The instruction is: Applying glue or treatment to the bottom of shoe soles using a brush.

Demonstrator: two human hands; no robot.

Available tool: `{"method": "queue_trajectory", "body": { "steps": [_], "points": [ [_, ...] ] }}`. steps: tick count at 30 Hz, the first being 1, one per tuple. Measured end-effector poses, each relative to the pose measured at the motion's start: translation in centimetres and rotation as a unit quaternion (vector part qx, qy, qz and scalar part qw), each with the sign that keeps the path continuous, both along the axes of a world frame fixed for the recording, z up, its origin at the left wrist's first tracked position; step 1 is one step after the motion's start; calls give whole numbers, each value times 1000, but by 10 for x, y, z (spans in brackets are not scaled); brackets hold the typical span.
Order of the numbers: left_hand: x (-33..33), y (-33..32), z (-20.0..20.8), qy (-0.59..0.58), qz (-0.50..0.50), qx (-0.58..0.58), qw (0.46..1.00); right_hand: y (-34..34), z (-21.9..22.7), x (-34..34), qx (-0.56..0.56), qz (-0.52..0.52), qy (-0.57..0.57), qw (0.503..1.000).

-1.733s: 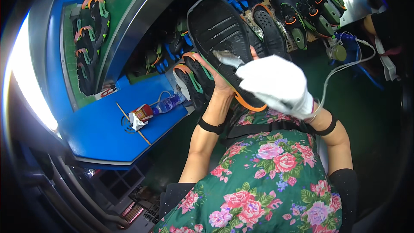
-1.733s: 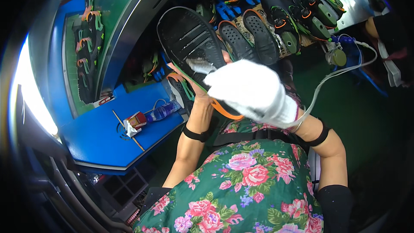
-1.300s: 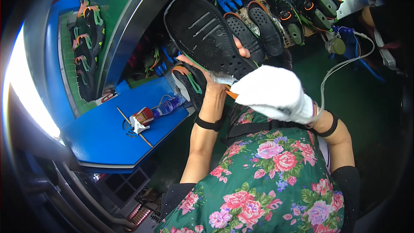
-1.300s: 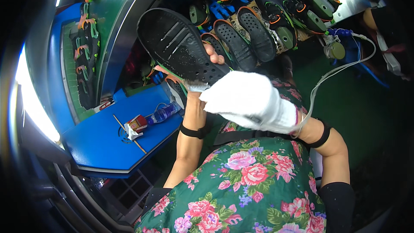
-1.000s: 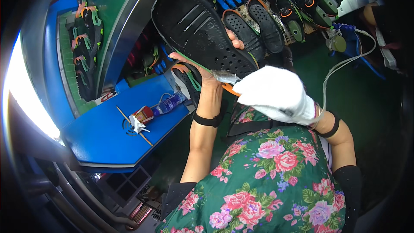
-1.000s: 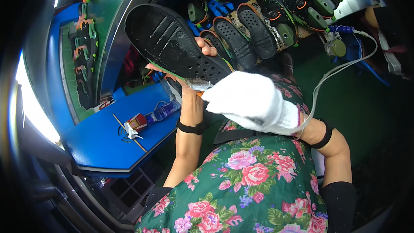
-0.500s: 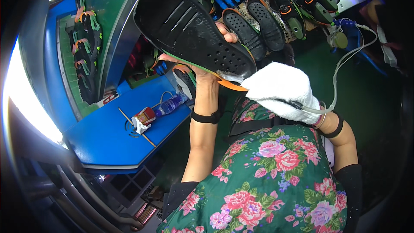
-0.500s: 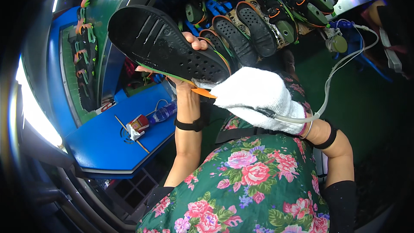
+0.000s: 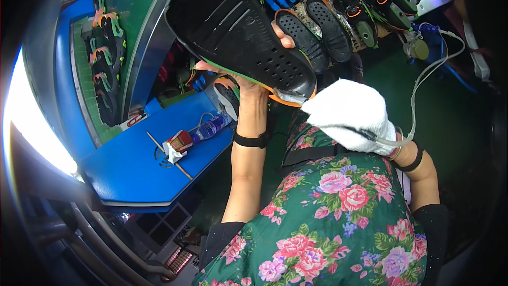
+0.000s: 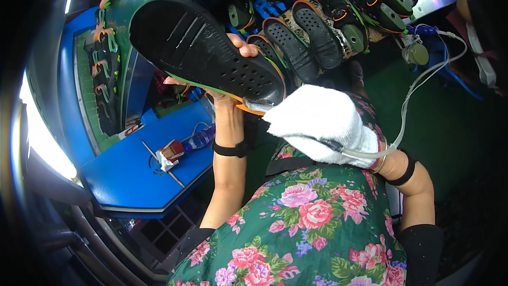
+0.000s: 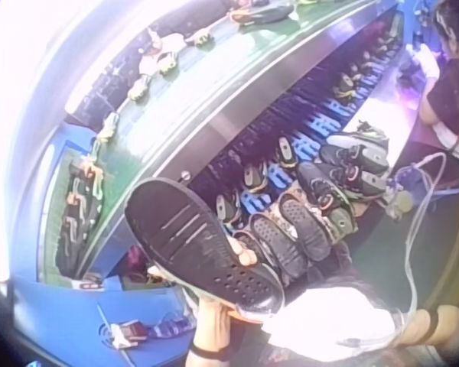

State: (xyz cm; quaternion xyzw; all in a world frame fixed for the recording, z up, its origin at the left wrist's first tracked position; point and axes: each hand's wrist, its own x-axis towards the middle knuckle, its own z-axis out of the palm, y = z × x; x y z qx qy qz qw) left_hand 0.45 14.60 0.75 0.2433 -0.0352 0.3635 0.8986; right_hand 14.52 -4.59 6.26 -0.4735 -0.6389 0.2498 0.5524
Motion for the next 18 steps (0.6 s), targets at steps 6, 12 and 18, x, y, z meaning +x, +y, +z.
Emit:
{"method": "queue_trajectory", "body": {
  "steps": [6, 12, 18],
  "points": [
    [-3, 0, -11, 63, 9, -38, 997, 2, 1, -9, 13, 5, 35, 999],
    [2, -10, -1, 92, 13, -107, 990, -3, -4, 5, -53, -107, 98, 988],
    [0, -6, -6, 56, -40, -69, 995, 0, -8, 2, -53, 15, 120, 991]
  ]
}}
